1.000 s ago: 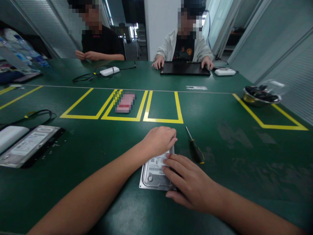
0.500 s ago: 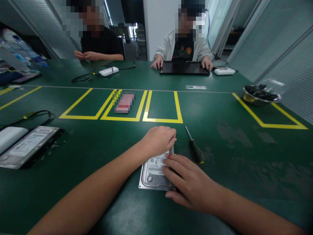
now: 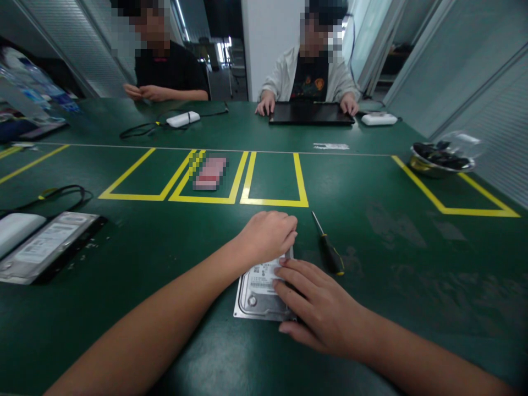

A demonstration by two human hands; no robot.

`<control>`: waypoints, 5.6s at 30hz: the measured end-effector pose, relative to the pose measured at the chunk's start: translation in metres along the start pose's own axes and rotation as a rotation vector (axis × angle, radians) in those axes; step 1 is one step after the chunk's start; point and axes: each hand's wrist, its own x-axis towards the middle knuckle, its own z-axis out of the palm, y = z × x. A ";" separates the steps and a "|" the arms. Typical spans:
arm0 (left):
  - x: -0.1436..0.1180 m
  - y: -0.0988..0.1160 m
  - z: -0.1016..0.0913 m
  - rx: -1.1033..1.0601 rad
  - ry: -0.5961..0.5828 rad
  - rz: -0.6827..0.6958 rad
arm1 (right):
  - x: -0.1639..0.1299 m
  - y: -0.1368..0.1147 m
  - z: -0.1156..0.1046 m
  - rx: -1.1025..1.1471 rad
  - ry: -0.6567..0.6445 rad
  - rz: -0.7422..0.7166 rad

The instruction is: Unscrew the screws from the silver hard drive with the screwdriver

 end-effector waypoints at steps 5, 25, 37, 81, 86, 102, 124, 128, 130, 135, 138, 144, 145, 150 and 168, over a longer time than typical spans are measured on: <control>0.000 0.000 0.002 0.001 -0.003 -0.004 | 0.001 0.001 0.001 0.001 0.006 -0.001; -0.001 0.001 0.007 -0.050 -0.030 -0.038 | 0.001 0.000 -0.001 0.012 0.006 0.002; 0.000 -0.004 0.010 -0.093 -0.048 -0.020 | 0.002 0.002 0.000 0.012 0.006 -0.001; -0.001 -0.003 -0.003 -0.141 -0.059 -0.063 | 0.002 0.001 -0.001 0.018 -0.013 0.003; 0.000 -0.003 0.000 -0.090 -0.059 -0.035 | 0.002 0.001 -0.001 0.014 -0.007 -0.002; 0.003 -0.011 -0.006 -0.420 0.007 -0.093 | 0.003 0.000 -0.002 0.004 0.012 -0.005; 0.001 -0.004 0.000 -0.195 -0.035 -0.102 | 0.001 0.000 -0.001 0.009 -0.006 -0.008; 0.001 -0.004 0.000 -0.209 -0.025 -0.115 | 0.002 0.000 0.000 0.008 -0.001 -0.008; 0.001 -0.004 0.001 -0.214 -0.025 -0.120 | 0.002 0.000 0.000 0.007 0.002 -0.008; 0.002 -0.006 0.002 -0.240 -0.025 -0.120 | 0.002 0.000 0.000 0.013 -0.013 0.002; 0.002 -0.006 0.002 -0.262 -0.032 -0.118 | 0.002 0.001 -0.001 0.015 -0.024 0.002; 0.001 -0.006 0.000 -0.273 -0.041 -0.117 | 0.003 0.000 -0.002 0.009 -0.013 0.006; 0.001 -0.006 0.000 -0.270 -0.044 -0.119 | 0.002 0.000 -0.002 0.008 -0.008 0.002; 0.001 -0.005 0.000 -0.258 -0.041 -0.122 | 0.001 0.000 0.000 0.012 -0.008 -0.003; -0.001 -0.007 0.006 -0.320 -0.033 -0.098 | 0.002 0.000 -0.001 0.015 -0.009 0.000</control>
